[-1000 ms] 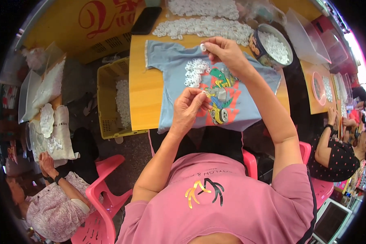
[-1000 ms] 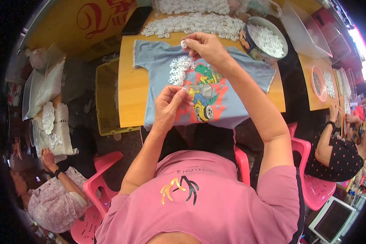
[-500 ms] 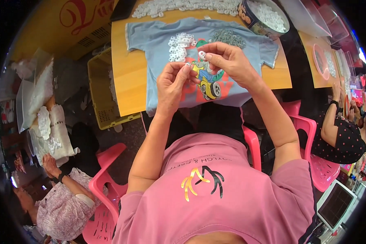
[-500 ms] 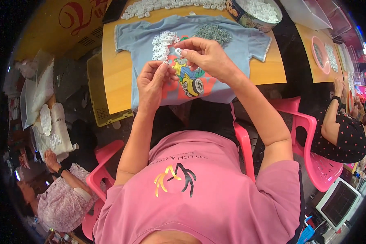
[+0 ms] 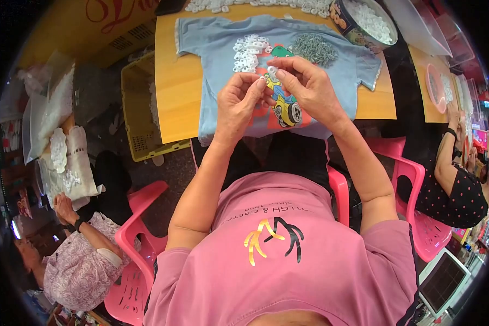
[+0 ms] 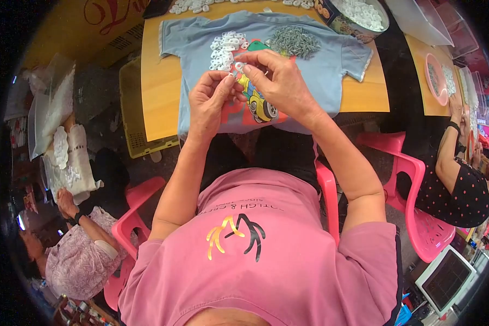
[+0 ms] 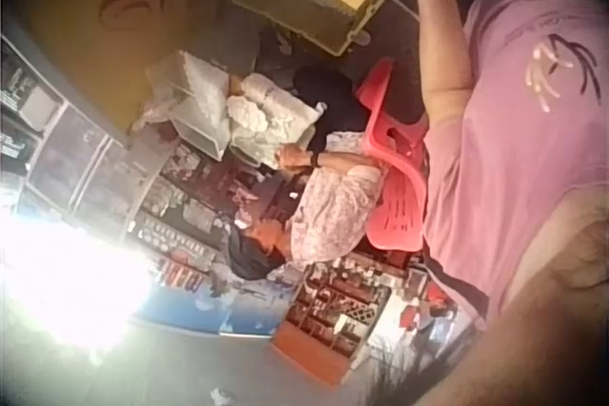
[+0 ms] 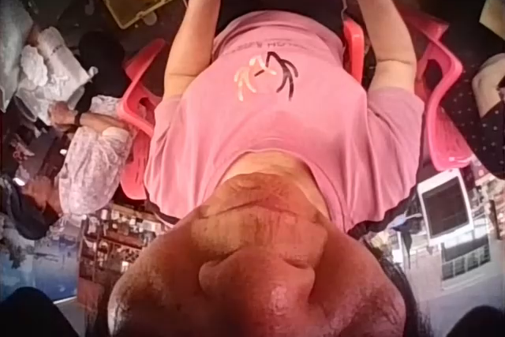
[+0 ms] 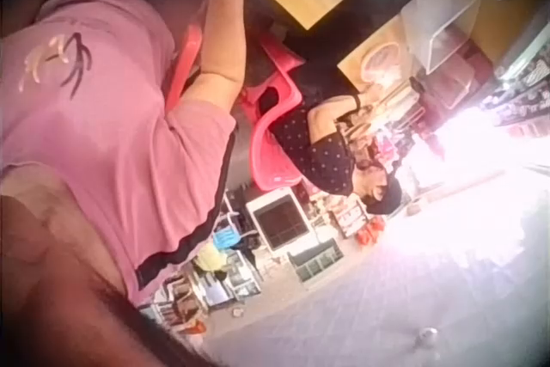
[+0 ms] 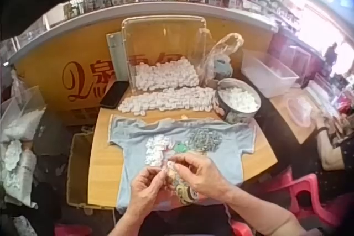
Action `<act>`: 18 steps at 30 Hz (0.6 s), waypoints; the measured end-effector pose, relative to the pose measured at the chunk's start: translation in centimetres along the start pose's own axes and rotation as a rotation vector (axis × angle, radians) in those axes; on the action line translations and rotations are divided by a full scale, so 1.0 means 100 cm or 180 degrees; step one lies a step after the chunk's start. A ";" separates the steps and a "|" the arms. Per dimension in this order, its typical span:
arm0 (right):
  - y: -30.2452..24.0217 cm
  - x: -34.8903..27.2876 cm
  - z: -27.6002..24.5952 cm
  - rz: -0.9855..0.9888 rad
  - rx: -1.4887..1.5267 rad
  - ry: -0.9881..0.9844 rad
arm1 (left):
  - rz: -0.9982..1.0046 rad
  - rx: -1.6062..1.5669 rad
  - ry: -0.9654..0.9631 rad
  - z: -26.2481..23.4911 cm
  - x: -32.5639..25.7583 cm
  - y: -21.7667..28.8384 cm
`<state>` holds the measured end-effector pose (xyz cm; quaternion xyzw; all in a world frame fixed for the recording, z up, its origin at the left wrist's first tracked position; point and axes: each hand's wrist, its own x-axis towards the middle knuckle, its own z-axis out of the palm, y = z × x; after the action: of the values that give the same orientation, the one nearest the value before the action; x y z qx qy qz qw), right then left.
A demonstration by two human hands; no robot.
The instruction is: Manually applying small white decorative pieces to a graphic on a blue t-shirt at a garment workshop.
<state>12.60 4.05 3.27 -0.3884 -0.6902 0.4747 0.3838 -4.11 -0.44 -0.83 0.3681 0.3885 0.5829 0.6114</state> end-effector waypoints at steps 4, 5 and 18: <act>-0.003 0.002 0.001 -0.0145 -0.0282 -0.0021 | -0.0051 0.0003 -0.0035 0.000 0.000 0.002; -0.003 0.002 0.001 -0.0114 -0.0268 -0.0017 | -0.0052 0.0001 -0.0028 0.000 0.000 0.002; -0.006 0.002 0.001 -0.0310 -0.0661 0.0005 | -0.0077 0.0057 0.0022 0.003 0.000 0.004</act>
<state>12.31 3.99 3.83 -0.3925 -0.7534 0.3812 0.3647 -4.01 -0.46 -0.34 0.3668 0.4002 0.5733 0.6137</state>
